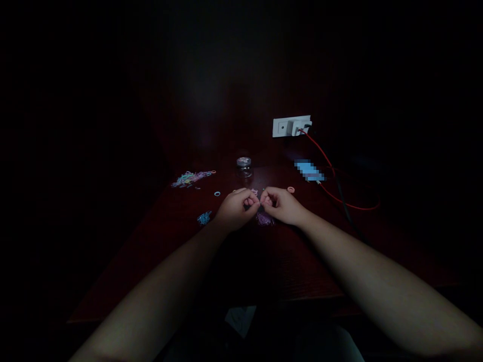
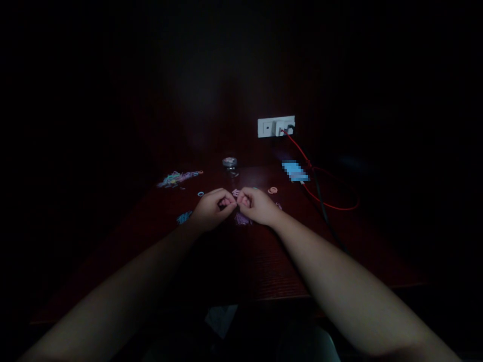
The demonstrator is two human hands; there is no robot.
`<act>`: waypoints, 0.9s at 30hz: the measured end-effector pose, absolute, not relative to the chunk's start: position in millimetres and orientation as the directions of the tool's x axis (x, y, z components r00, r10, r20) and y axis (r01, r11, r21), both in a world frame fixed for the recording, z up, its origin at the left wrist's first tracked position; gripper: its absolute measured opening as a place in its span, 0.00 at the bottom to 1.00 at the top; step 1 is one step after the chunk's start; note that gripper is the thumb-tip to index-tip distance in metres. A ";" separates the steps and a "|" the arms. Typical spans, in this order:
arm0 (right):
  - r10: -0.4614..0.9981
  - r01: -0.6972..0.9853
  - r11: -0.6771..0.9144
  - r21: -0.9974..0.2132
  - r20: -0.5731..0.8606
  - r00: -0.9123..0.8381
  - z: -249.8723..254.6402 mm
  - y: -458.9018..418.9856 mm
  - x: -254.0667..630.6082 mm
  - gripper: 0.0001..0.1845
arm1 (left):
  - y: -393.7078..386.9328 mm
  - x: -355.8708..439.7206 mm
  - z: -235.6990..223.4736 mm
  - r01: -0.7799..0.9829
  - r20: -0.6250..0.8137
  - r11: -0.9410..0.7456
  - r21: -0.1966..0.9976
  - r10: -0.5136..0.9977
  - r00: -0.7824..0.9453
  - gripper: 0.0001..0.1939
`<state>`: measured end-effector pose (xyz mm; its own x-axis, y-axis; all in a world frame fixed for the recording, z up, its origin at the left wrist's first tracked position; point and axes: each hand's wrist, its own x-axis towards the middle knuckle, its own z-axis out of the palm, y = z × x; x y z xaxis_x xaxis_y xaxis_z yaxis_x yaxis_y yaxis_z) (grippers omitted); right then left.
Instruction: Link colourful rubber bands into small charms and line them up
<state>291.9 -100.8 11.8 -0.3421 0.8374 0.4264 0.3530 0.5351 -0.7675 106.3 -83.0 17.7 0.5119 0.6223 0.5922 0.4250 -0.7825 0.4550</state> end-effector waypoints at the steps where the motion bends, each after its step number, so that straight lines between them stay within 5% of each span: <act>1: 0.840 0.358 0.531 -0.768 0.421 -0.342 11.6 -100.6 292.0 0.02 | -83.3 106.3 18.1 0.423 0.591 -0.783 0.456 0.622 0.513 0.02; 27: 0.848 0.380 0.527 -0.760 0.436 -0.302 8.7 -97.8 293.3 0.01 | -81.7 105.0 15.8 0.423 0.575 -0.783 0.456 0.622 0.532 0.01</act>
